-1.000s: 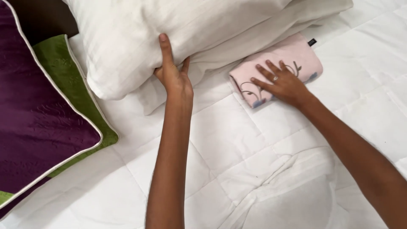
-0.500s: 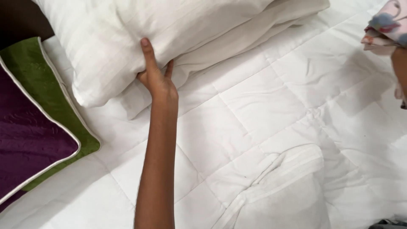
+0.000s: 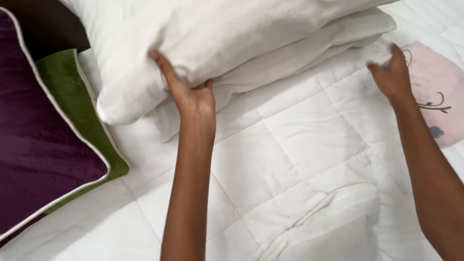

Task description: The person arranges bedding on a bed. They smooth a white pillow, fold a floral-patterned cloth, and place it under the pillow. They then adjust a green and purple decorative pillow and smooth the white pillow again.

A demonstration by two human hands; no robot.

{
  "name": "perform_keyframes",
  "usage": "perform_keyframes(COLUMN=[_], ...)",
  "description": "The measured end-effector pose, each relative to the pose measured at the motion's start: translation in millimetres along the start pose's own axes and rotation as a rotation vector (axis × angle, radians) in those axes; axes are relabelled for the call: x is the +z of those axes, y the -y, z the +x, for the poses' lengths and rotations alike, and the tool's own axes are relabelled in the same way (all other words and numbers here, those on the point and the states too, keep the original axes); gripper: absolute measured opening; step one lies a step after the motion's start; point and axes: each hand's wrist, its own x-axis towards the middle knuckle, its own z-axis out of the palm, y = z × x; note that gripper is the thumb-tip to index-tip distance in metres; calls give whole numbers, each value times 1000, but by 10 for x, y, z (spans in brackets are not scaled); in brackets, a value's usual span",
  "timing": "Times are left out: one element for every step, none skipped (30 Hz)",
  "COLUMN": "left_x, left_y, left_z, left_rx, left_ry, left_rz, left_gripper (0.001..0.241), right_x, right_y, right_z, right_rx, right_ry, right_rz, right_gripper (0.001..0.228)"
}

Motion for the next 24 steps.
perform_keyframes(left_x=[0, 3, 9, 22, 100, 129, 111, 78, -40, -169, -298, -531, -782, -1034, -1445, -1773, -2004, -2341, -2657, -2961, -3081, -3268, -3511, -3782], left_y=[-15, -32, -65, -104, -141, -187, -241, -294, -314, -328, -322, -293, -262, -233, -265, -262, -224, -153, -168, -263, -260, -284, -352, -367], left_z=[26, 39, 21, -11, -24, -211, -408, -605, -832, -1062, -1301, -1538, -1789, -2040, -2256, -2558, -2909, -3133, -3365, -3584, -3581, -3595, -3611, -3630], left_rx=[-4, -8, -6, -14, -20, -14, -49, -84, -73, -125, -179, -170, -223, -275, -269, -286, -302, -318, -333, -347, -365, -383, -401, -394], left_ry=[7, 15, 17, 36, 68, 83, 122, 160, 161, 172, 186, 191, 145, 100, 94, 37, -19, -74, -127, -180, -240, -299, -358, -367], left_rz=[-21, -41, -41, -5, 23, 15, -15, -45, -47, -92, -138, -140, -228, -318, -320, -295, -271, -248, -224, -201, -174, -147, -117, -114], left_gripper=[119, 116, 116, 107, 99, 99, 88, 77, 77, 71, 65, 65, 57, 50, 50, 51, 52, 52, 53, 54, 55, 56, 57, 57], right_x=[-177, -435, -417, -416, -467, -542, -584, -617, -665, -706, -755, -806, -856, -903, -915, -928, -943, -986, -1030, -1073, -911, -741, -551, -468], right_y=[559, 1180, 1420, 1661, 1914, 2077, 2247, 2416, 2315, 2208, 2081, 1954, 1819, 1687, 1639, 1595, 1573, 1623, 1653, 1670, 1385, 1097, 814, 681], right_z=[-126, -236, -282, -336, -337, -424, -533, -653, -775, -903, -1038, -1225, -1434, -1644, -1892, -2141, -2379, -2649, -2914, -3179, -3278, -3372, -3469, -3514], right_rx=[9, 22, 20, -4, -42, -58, -49, -40, -48, -37, -27, -37, 16, 68, 71, 210, 347, 347, 399, 447, 452, 607, 763, 770], right_ry=[86, 174, 173, 295, 413, 402, 359, 315, 322, 247, 166, 171, 162, 152, 162, 128, 92, 102, 60, 19, 30, -12, -50, -39], right_rz=[440, 878, 881, 1149, 1414, 1415, 1558, 1702, 1706, 1801, 1894, 1898, 1930, 1961, 1960, 1973, 1979, 1977, 1852, 1725, 1724, 1655, 1581, 1581], right_gripper=[93, 92, 92, 104, 116, 116, 123, 130, 130, 134, 139, 139, 138, 137, 137, 128, 120, 120, 102, 85, 85, 72, 59, 59])
